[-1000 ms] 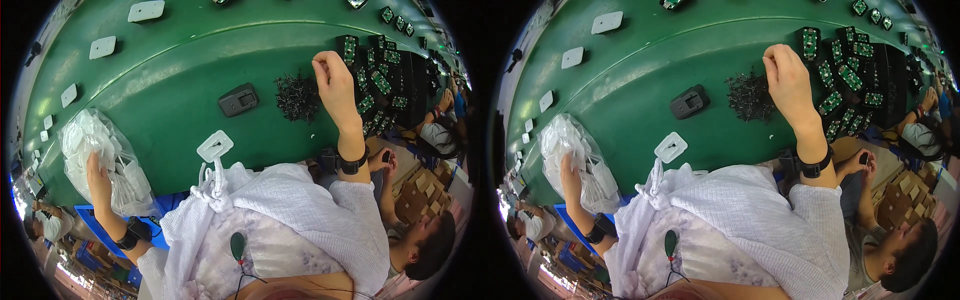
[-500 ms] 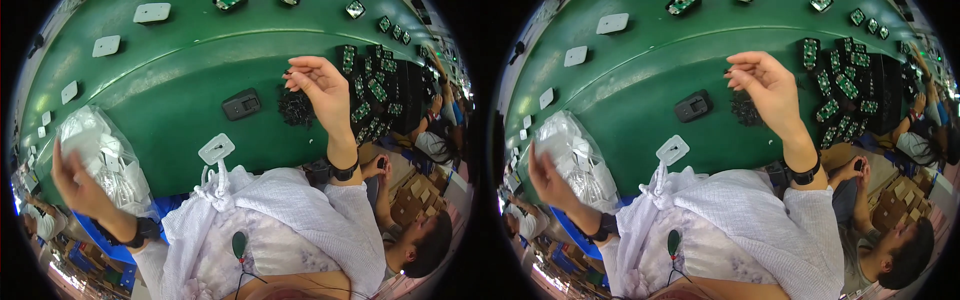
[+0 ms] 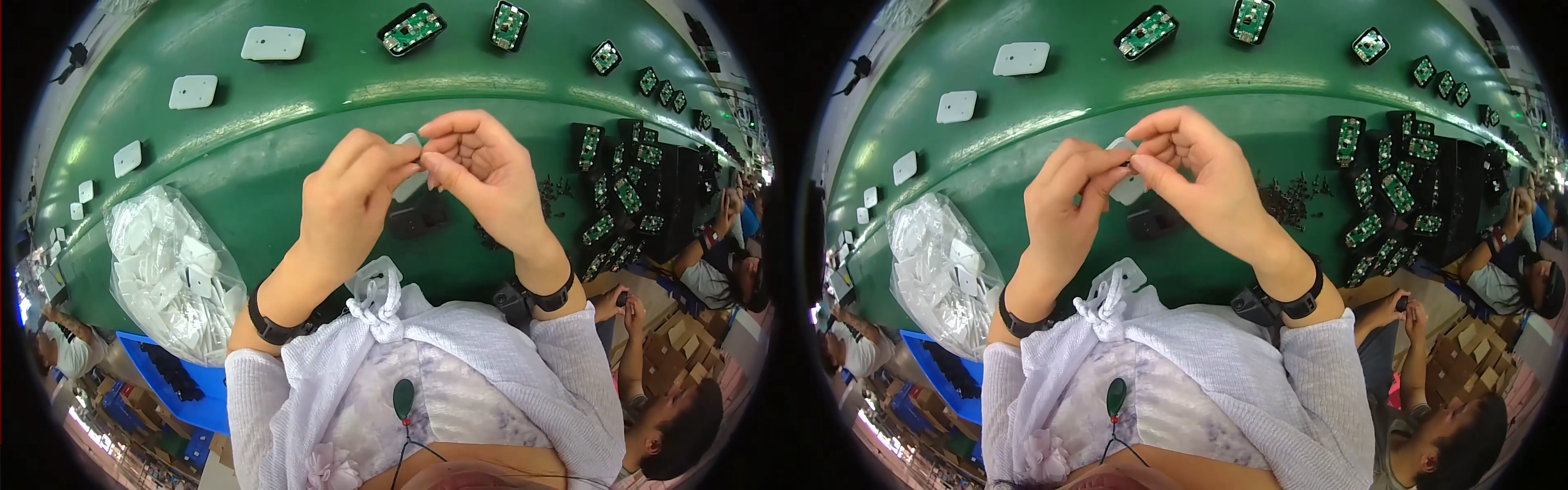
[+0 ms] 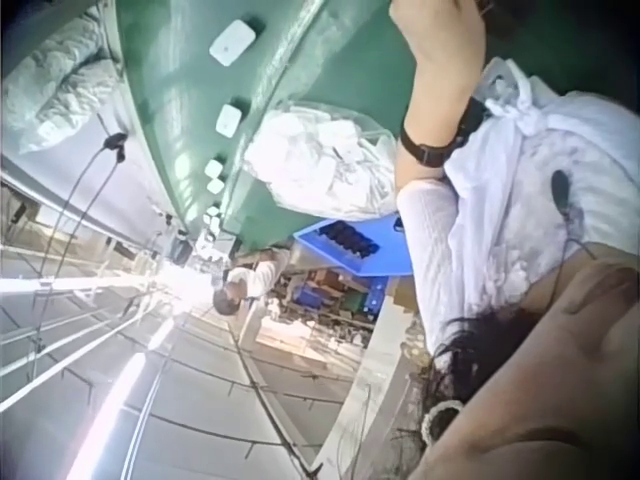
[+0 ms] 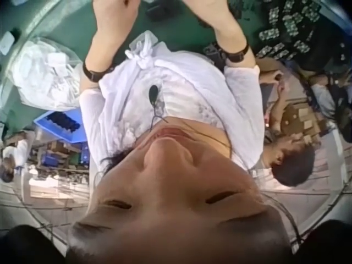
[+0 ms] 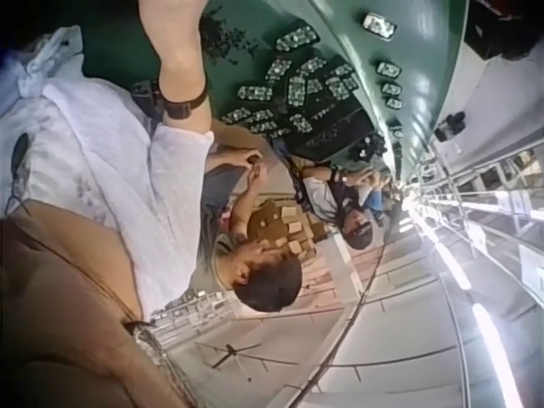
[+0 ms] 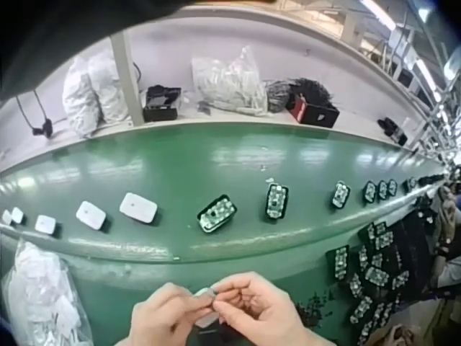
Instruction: Assembling electronic devices by placing circuit boards into plastic housings on a production line.
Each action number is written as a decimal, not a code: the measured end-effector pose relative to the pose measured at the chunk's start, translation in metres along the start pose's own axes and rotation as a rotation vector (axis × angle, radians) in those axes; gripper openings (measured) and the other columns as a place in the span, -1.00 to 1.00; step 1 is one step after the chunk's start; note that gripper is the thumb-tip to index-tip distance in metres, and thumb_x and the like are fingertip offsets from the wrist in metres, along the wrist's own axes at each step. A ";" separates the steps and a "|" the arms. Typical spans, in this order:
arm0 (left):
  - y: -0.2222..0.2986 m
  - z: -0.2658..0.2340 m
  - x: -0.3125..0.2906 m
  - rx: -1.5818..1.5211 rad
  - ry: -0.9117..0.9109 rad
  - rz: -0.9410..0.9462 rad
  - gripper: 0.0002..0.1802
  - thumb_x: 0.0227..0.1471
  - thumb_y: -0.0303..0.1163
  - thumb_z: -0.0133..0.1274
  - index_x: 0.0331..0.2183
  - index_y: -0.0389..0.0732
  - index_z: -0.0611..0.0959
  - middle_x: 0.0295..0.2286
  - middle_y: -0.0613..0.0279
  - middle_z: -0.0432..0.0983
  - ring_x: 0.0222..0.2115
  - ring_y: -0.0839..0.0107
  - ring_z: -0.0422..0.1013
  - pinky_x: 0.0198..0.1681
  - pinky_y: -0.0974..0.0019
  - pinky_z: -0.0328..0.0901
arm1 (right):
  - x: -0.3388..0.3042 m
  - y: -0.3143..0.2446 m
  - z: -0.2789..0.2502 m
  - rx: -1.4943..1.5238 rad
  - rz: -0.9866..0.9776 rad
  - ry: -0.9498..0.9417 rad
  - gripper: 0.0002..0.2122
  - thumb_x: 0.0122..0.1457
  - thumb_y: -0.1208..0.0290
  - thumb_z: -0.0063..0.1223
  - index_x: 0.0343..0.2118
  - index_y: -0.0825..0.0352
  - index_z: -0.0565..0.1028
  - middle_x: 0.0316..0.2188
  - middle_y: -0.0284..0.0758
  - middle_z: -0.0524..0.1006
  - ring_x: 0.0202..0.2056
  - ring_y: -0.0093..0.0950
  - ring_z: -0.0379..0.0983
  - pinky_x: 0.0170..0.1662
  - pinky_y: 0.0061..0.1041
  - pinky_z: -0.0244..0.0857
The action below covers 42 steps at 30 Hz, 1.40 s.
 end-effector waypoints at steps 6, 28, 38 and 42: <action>-0.048 0.017 -0.018 -0.582 -0.078 -0.596 -0.90 0.05 -0.61 0.08 -0.33 -0.29 0.62 -0.46 0.29 0.45 -0.61 0.61 0.41 -0.64 0.54 0.25 | -0.003 -0.032 0.012 -0.683 -0.467 0.013 -0.85 0.05 0.62 0.16 -0.29 0.39 0.52 -0.35 -0.30 0.48 -0.37 -0.53 0.43 -0.36 -0.63 0.32; -0.032 0.037 -0.022 -0.424 -0.442 -0.338 -0.85 0.17 -0.42 0.01 -0.24 -0.29 0.52 -0.34 0.27 0.45 -0.49 0.58 0.33 -0.40 0.50 0.25 | -0.004 -0.022 0.017 -0.567 -0.505 0.073 -0.90 0.17 0.59 0.05 -0.29 0.41 0.39 -0.43 -0.35 0.42 -0.47 -0.64 0.35 -0.42 -0.67 0.27; -0.066 0.029 -0.036 -0.967 0.042 -0.777 -0.84 0.16 -0.58 -0.05 -0.20 -0.43 0.43 -0.30 0.04 0.52 -0.30 0.32 0.53 -0.20 0.33 0.48 | -0.011 -0.021 0.014 -0.620 -0.416 0.192 -0.93 0.10 0.57 0.13 -0.37 0.35 0.48 -0.50 -0.44 0.34 -0.56 -0.72 0.18 -0.54 -0.71 0.05; -0.061 0.028 -0.036 -0.967 0.094 -0.739 -0.85 0.17 -0.58 -0.07 -0.20 -0.42 0.44 -0.27 0.04 0.52 -0.25 0.32 0.52 -0.12 0.33 0.43 | -0.008 -0.017 0.019 -0.687 -0.428 0.230 -0.94 0.09 0.58 0.13 -0.41 0.35 0.46 -0.54 -0.45 0.32 -0.58 -0.71 0.15 -0.56 -0.70 0.03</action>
Point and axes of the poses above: each hand's wrist, its own x-axis towards the middle knuckle, its own z-axis out of the palm, y = z × x, the point moved 10 cm from there along x, towards the middle knuckle
